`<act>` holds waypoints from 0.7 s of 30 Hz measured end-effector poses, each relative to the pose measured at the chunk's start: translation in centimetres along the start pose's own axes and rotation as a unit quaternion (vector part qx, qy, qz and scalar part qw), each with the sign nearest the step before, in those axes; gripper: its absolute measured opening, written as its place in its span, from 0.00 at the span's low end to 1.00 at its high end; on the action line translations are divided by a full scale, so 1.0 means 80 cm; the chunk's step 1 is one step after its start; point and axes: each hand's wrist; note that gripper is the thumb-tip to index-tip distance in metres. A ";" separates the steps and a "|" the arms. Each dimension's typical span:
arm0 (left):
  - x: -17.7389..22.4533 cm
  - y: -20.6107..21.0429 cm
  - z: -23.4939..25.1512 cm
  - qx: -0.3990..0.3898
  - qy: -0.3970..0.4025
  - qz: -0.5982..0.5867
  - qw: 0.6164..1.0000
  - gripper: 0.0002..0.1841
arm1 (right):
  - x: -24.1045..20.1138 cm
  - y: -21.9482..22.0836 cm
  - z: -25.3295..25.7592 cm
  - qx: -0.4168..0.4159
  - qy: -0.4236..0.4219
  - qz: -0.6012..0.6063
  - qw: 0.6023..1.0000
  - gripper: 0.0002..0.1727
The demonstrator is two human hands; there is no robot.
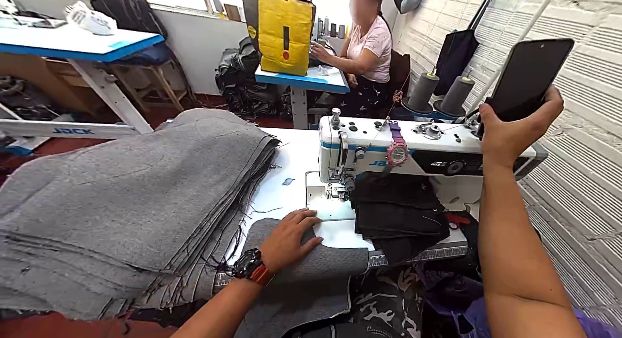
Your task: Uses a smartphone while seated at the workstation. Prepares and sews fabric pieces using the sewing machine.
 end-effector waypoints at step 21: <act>0.019 0.002 0.004 0.032 -0.267 0.127 0.955 0.30 | 0.009 -0.009 0.002 -0.031 0.021 0.042 0.998 0.58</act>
Point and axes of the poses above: each hand's wrist, its own z-axis towards the middle knuckle, its own y-axis out of the palm, x = y × z, and after that the axes turned 4 degrees about z, right-handed
